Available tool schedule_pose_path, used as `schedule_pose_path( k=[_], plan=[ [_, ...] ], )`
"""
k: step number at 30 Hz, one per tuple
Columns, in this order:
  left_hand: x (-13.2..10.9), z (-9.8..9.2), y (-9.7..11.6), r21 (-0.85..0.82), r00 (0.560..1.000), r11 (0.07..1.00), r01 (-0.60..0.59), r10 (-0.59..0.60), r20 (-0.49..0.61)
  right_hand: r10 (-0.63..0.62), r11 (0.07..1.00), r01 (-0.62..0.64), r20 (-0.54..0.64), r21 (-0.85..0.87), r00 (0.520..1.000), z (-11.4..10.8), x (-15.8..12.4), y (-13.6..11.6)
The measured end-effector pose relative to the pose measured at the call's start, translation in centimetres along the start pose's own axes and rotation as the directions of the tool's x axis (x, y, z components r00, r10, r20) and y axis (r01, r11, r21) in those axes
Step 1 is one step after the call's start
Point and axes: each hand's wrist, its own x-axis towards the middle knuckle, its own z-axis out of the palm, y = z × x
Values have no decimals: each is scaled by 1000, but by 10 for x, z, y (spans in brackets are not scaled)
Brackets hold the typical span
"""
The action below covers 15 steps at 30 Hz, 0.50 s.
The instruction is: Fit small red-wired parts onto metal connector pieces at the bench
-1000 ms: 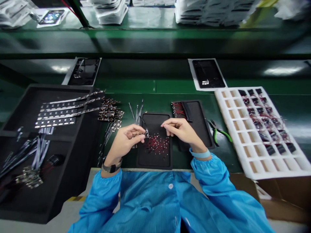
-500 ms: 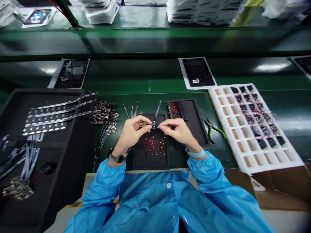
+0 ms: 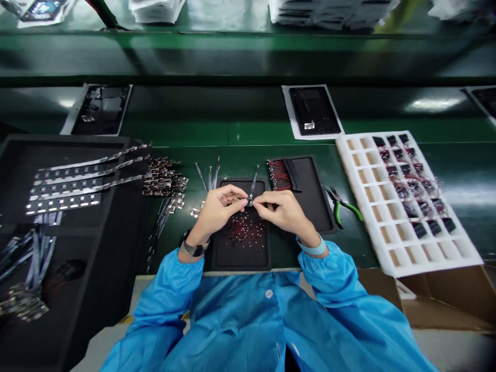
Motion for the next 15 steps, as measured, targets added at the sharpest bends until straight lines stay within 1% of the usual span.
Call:
schedule_pose_path(
  k=[4, 8, 15],
  plan=[
    [0, -1, -2, 31, 1000, 999, -22, 22, 6, 62, 998, -62, 16, 28, 998, 0, -1, -1],
    [-2, 0, -2, 69, 999, 997, -48, 46, 21, 88, 995, -90, 41, 54, 995, 1, -1, -1],
    [-2, -1, -3, 101, 999, 994, -49, 48, 13, 114, 983, -131, 134, 129, 984, -1, 1, 2]
  ],
)
